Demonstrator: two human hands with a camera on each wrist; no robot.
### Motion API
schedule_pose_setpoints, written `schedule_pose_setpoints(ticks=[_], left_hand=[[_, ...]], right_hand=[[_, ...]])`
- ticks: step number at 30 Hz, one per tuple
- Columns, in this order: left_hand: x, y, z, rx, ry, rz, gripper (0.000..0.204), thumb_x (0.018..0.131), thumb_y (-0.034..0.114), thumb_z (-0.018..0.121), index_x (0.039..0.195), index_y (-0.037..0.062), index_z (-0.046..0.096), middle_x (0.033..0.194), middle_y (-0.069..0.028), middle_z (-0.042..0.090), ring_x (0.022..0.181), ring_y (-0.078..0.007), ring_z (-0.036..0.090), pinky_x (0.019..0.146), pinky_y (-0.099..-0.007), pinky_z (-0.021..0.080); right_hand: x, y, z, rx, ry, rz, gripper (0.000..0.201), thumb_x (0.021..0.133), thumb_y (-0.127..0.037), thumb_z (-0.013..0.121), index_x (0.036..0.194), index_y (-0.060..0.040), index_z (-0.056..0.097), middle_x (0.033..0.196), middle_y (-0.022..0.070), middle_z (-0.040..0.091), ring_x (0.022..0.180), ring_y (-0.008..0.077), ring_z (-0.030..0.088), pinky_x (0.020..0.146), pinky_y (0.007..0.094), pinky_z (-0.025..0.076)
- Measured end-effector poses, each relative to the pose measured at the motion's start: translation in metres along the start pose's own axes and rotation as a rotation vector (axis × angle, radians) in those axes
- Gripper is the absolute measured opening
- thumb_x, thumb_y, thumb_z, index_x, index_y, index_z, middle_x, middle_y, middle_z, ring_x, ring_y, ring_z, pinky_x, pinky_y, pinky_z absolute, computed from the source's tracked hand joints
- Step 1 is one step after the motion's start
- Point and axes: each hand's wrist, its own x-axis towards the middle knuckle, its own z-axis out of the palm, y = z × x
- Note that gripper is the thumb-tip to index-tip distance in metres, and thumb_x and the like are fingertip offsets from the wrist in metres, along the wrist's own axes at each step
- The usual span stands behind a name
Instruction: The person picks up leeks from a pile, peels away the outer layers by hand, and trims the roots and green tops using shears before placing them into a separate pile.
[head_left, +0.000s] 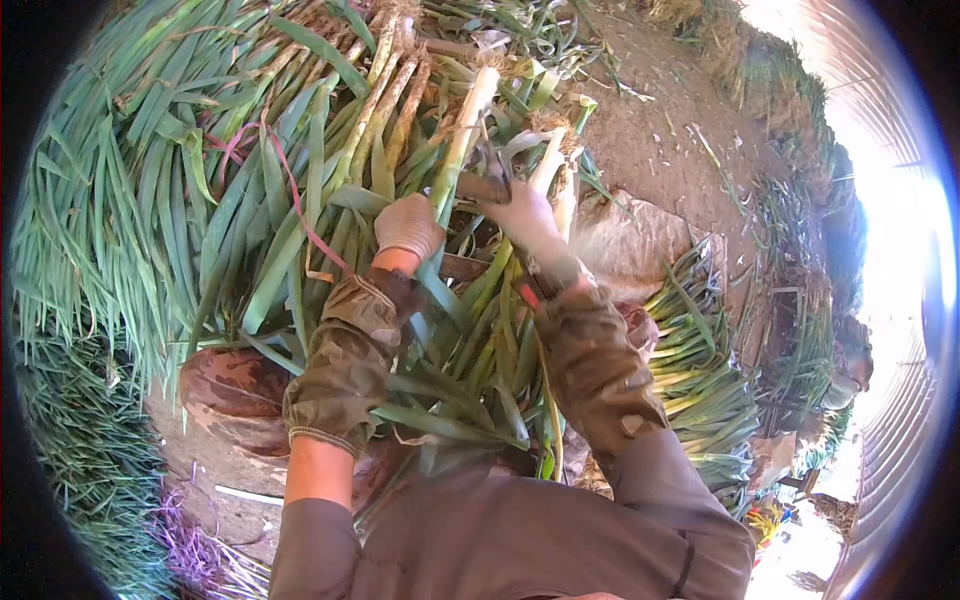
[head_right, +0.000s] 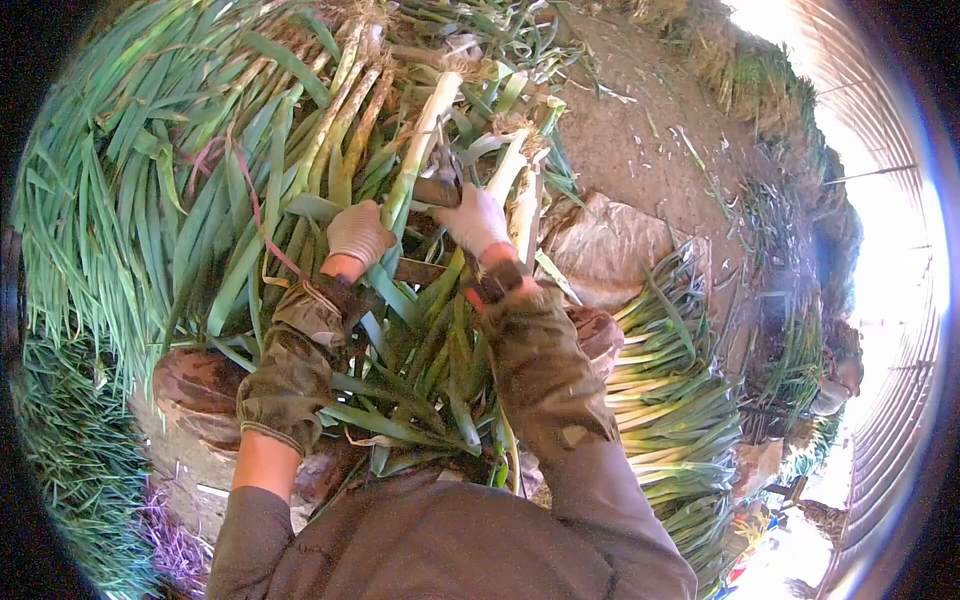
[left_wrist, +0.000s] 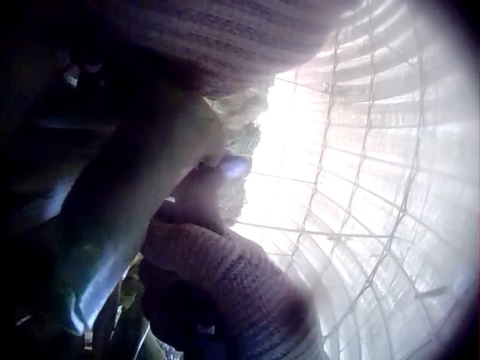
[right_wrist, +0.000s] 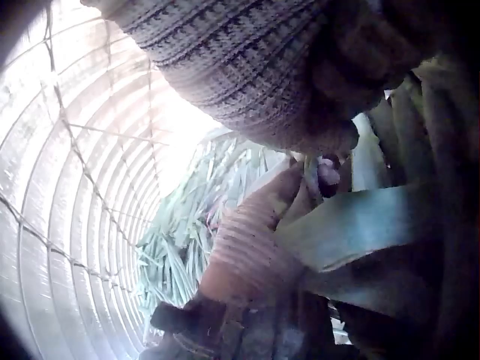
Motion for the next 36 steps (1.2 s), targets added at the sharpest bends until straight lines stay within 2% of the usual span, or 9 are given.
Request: schedule_pose_setpoints(ticks=[7, 12, 15, 19, 25, 30, 33, 34, 36], left_hand=[[-0.005, -0.003, 0.022, -0.035, 0.015, 0.044, 0.034, 0.074, 0.03, 0.078, 0.097, 0.0042, 0.076, 0.094, -0.0226, 0.073, 0.092, -0.0373, 0.073, 0.082, -0.0431, 0.058], [-0.012, 0.0, 0.029, -0.077, 0.073, 0.032, 0.031, 0.075, 0.03, 0.078, 0.093, 0.0048, 0.077, 0.093, -0.0223, 0.073, 0.091, -0.0375, 0.072, 0.081, -0.0433, 0.058], [-0.018, 0.007, 0.035, -0.083, 0.074, 0.038, 0.031, 0.075, 0.031, 0.078, 0.092, 0.005, 0.076, 0.092, -0.0217, 0.073, 0.091, -0.0379, 0.072, 0.08, -0.0437, 0.058], [-0.032, 0.014, 0.034, -0.045, 0.057, 0.039, 0.032, 0.076, 0.032, 0.079, 0.093, 0.0051, 0.076, 0.09, -0.0212, 0.073, 0.091, -0.0379, 0.072, 0.081, -0.044, 0.057], [-0.042, 0.023, 0.047, -0.077, 0.045, 0.057, 0.036, 0.079, 0.034, 0.078, 0.095, 0.0024, 0.073, 0.093, -0.0213, 0.074, 0.092, -0.0372, 0.072, 0.082, -0.0436, 0.058], [-0.055, 0.042, 0.059, -0.012, -0.088, 0.059, 0.04, 0.085, 0.034, 0.073, 0.109, 0.0019, 0.067, 0.098, -0.0192, 0.073, 0.093, -0.0345, 0.073, 0.085, -0.0412, 0.058], [-0.082, 0.065, 0.069, 0.006, -0.145, 0.115, 0.039, 0.088, 0.031, 0.07, 0.115, 0.0027, 0.067, 0.106, -0.019, 0.072, 0.099, -0.0308, 0.072, 0.089, -0.0395, 0.058], [-0.091, 0.067, 0.081, 0.008, -0.016, 0.15, 0.04, 0.088, 0.031, 0.071, 0.118, 0.0047, 0.068, 0.115, -0.0185, 0.069, 0.104, -0.0307, 0.071, 0.092, -0.0395, 0.056], [-0.093, 0.059, 0.087, -0.087, -0.003, 0.18, 0.034, 0.086, 0.028, 0.071, 0.11, 0.004, 0.069, 0.11, -0.021, 0.068, 0.098, -0.0357, 0.07, 0.087, -0.0429, 0.057]], right_hand=[[-0.131, 0.031, 0.012, -0.122, -0.132, -0.113, 0.058, 0.081, -0.038, 0.075, 0.121, -0.0007, 0.057, 0.101, 0.0273, 0.069, 0.094, 0.0429, 0.068, 0.089, 0.0472, 0.054], [-0.171, 0.044, 0.014, -0.026, -0.192, -0.111, 0.059, 0.081, -0.041, 0.074, 0.12, -0.0002, 0.058, 0.1, 0.0291, 0.067, 0.095, 0.0451, 0.067, 0.088, 0.0486, 0.054], [-0.154, 0.062, 0.028, -0.065, -0.092, -0.141, 0.061, 0.078, -0.036, 0.075, 0.126, -0.0026, 0.059, 0.096, 0.0257, 0.069, 0.095, 0.0422, 0.067, 0.085, 0.0449, 0.053], [-0.108, 0.049, 0.005, -0.042, -0.078, 0.018, 0.047, 0.082, -0.038, 0.071, 0.107, -0.0001, 0.065, 0.092, 0.0233, 0.07, 0.092, 0.038, 0.07, 0.086, 0.045, 0.054], [-0.047, 0.043, -0.015, -0.025, -0.004, 0.036, 0.048, 0.08, -0.041, 0.074, 0.102, 0.0008, 0.068, 0.09, 0.0213, 0.072, 0.089, 0.0341, 0.071, 0.083, 0.0424, 0.055], [-0.032, 0.05, -0.027, 0.076, -0.119, 0.049, 0.055, 0.08, -0.043, 0.075, 0.106, 0.0047, 0.066, 0.087, 0.0178, 0.07, 0.082, 0.0253, 0.069, 0.078, 0.0378, 0.055], [-0.032, 0.073, -0.017, 0.271, -0.056, 0.033, 0.051, 0.08, -0.036, 0.076, 0.106, 0.0056, 0.064, 0.084, 0.0168, 0.069, 0.077, 0.0236, 0.068, 0.074, 0.0372, 0.055], [-0.041, 0.065, -0.02, 0.237, -0.071, 0.025, 0.05, 0.08, -0.035, 0.076, 0.105, 0.0063, 0.064, 0.084, 0.0176, 0.069, 0.076, 0.0234, 0.067, 0.074, 0.0376, 0.055], [-0.065, 0.041, -0.026, 0.165, -0.115, 0.032, 0.047, 0.08, -0.033, 0.074, 0.103, 0.0067, 0.064, 0.083, 0.0187, 0.069, 0.075, 0.0237, 0.067, 0.073, 0.0381, 0.055]])
